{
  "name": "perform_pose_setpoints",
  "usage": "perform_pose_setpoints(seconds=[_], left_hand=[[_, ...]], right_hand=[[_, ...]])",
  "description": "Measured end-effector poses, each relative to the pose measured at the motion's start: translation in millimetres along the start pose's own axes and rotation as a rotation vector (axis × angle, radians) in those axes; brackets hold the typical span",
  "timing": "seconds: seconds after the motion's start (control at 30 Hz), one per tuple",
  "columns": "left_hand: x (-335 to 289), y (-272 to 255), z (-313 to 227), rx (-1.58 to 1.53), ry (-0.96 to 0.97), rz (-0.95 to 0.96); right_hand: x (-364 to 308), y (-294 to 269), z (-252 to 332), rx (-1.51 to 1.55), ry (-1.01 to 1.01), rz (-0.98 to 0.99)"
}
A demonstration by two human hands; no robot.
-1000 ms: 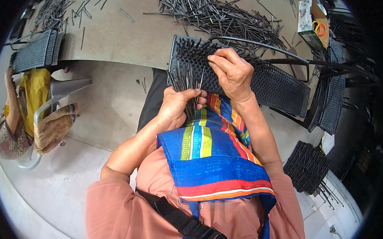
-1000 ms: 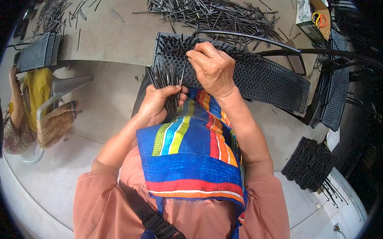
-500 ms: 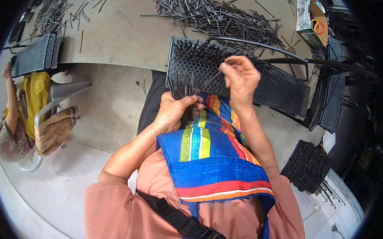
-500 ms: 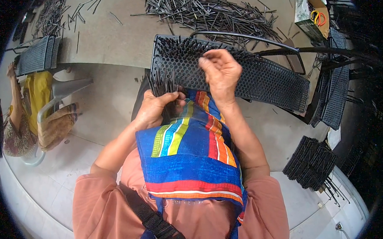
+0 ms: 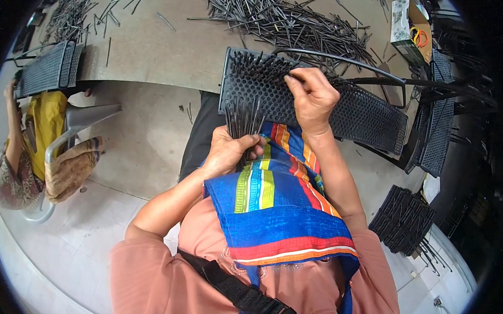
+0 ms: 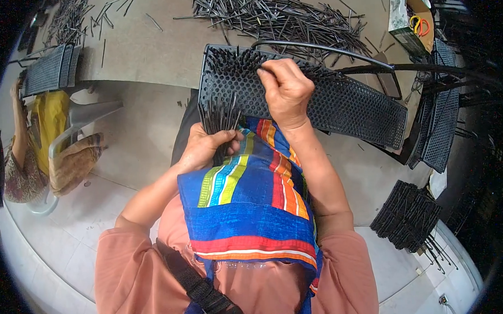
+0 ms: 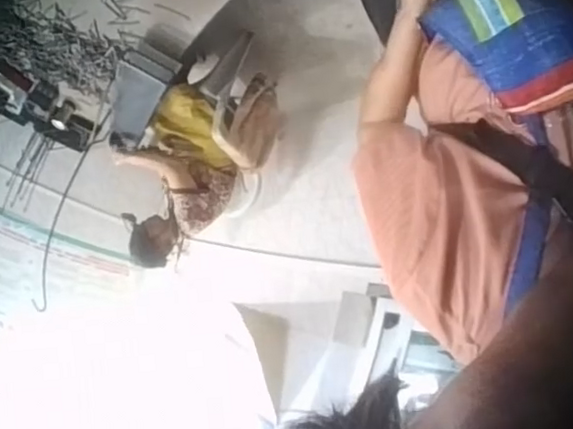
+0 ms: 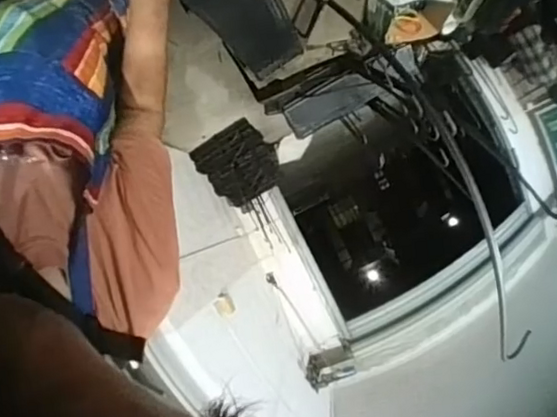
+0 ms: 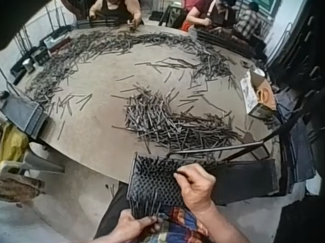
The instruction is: Manually inserting thin metal rods into a perforated metal grid or plate structure.
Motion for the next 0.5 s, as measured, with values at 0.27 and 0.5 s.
perform_pose_setpoints(seconds=[0.27, 0.5], left_hand=[[3.7, 8.1, -11.7, -0.156, -0.056, -0.007], [0.8, 26.5, -17.1, -0.163, -0.014, 0.098]], right_hand=[[-20.6, 2.4, 11.6, -0.118, -0.043, 0.169], [-96.3, 24.5, -26.4, 0.596, 1.129, 0.461]])
Point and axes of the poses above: each hand's wrist, its own x-axis towards the middle knuckle, its own y-axis out of the palm, z = x × y, the point moved 8 cm from there along x, towards the middle knuckle, and after that the axes turned 14 degrees about -z, right-handed, at the moved point
